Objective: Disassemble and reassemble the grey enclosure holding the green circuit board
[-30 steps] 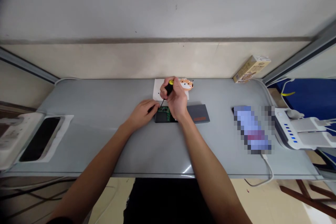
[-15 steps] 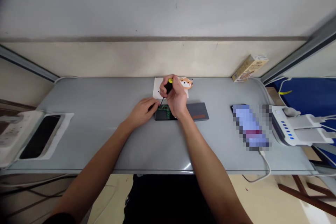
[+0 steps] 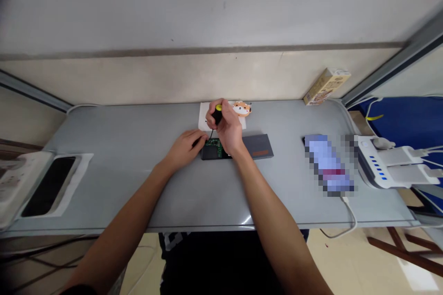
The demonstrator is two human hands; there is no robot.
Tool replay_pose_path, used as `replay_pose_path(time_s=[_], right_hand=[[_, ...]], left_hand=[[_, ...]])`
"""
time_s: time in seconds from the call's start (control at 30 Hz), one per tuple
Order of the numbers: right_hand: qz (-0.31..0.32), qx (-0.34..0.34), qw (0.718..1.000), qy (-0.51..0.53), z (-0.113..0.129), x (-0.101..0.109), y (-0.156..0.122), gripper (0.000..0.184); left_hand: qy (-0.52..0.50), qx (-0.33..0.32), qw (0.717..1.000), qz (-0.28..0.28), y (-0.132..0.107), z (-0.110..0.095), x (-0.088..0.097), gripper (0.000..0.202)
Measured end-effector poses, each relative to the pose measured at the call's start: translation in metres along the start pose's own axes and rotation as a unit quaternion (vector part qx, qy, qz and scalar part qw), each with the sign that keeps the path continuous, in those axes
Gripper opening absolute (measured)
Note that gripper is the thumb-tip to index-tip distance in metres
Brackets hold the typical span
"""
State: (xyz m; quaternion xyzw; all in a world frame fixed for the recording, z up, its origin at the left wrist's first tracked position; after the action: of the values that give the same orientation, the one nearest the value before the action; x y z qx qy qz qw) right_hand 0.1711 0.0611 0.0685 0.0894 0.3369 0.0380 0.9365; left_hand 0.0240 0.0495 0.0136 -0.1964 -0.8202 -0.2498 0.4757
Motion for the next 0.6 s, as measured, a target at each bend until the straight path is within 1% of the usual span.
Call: replay_pose_path(time_s=[0.1,0.27,0.5,0.6], right_hand=[[0.006,-0.004,1.000,0.018,0.0002,-0.0003,-0.0003,0.047],[0.001,-0.025,1.000,0.012,0.0007,-0.0005,-0.0002,0.048],[0.010,-0.004,1.000,0.016,0.0024,-0.0015,0.0002,0.046],[0.008,-0.006,1.000,0.010,0.0012,-0.0018,-0.0002,0.045]], left_hand=[[0.000,0.000,1.000,-0.001,-0.0003,0.0007,-0.0007,0.031],[0.002,0.002,1.000,-0.001,-0.0007,0.0002,-0.0003,0.030],[0.004,0.002,1.000,0.002,-0.0005,0.0007,-0.0010,0.031],[0.006,0.002,1.000,-0.001,-0.0011,0.0010,-0.0011,0.031]])
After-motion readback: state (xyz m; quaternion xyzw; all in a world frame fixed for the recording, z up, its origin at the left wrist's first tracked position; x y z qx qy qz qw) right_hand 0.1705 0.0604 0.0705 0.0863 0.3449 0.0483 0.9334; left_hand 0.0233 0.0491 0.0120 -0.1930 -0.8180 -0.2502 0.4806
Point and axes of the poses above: each hand's wrist, its own y-axis towards the middle knuckle, its own x-axis out of the back of the hand, z = x × y, the point moved 5 cm from there along y, towards the middle knuckle, and after that the axes turned 5 degrees about y, right-handed, at the moved point
